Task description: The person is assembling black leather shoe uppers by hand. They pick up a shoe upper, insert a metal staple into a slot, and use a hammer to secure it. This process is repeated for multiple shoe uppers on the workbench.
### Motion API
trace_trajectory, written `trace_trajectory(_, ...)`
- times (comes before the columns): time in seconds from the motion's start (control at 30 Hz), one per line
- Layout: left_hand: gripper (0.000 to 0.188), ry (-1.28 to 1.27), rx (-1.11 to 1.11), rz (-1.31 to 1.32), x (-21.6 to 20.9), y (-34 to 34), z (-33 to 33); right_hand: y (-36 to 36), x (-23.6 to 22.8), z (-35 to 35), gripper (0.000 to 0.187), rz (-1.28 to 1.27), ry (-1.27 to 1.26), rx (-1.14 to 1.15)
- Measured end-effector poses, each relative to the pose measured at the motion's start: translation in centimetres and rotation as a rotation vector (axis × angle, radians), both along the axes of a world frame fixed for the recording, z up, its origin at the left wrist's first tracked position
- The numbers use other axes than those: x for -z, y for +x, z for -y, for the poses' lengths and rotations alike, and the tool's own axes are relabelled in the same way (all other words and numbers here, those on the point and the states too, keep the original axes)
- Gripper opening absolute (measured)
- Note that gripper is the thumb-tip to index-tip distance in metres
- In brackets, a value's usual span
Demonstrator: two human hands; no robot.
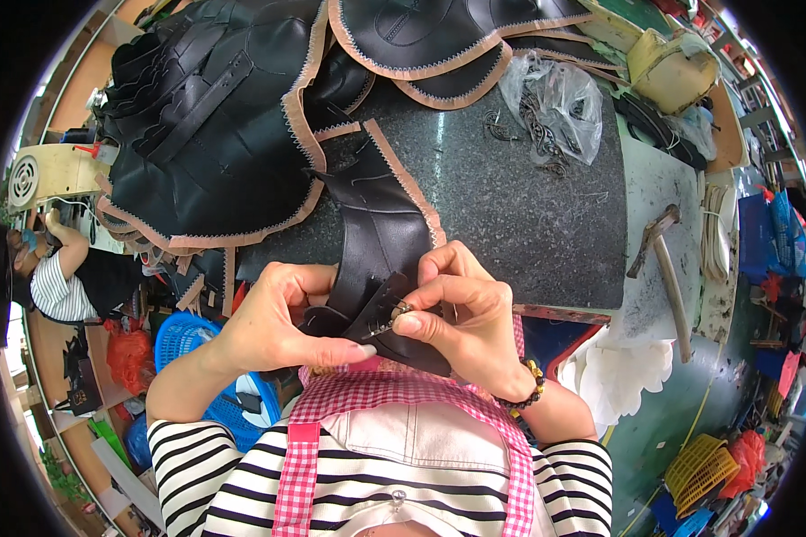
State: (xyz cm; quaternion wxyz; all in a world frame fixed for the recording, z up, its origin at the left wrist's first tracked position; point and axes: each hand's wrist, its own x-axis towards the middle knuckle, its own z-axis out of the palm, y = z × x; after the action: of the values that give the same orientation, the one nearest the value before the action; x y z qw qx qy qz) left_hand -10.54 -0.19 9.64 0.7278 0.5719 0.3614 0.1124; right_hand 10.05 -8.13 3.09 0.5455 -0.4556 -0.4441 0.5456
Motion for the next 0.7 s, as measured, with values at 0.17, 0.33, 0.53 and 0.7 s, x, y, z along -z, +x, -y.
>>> trace_trajectory(0.17,0.028,0.079,-0.104,-0.054,0.9,0.1,1.2,0.0,-0.4,0.2,0.018,0.307,0.155,-0.035)
trace_trajectory(0.33,0.019,0.111,-0.126,-0.045,0.4,0.5,2.0,1.1,-2.7,-0.2,0.017,0.451,0.149,-0.193)
trace_trajectory(0.53,0.017,0.21,-0.065,-0.076,0.6,0.5,2.8,1.2,-2.6,0.5,0.013,0.412,0.088,-0.243)
trace_trajectory(0.7,0.019,0.219,-0.04,-0.052,1.4,0.1,4.1,0.9,-2.9,1.6,0.013,0.378,0.126,-0.237)
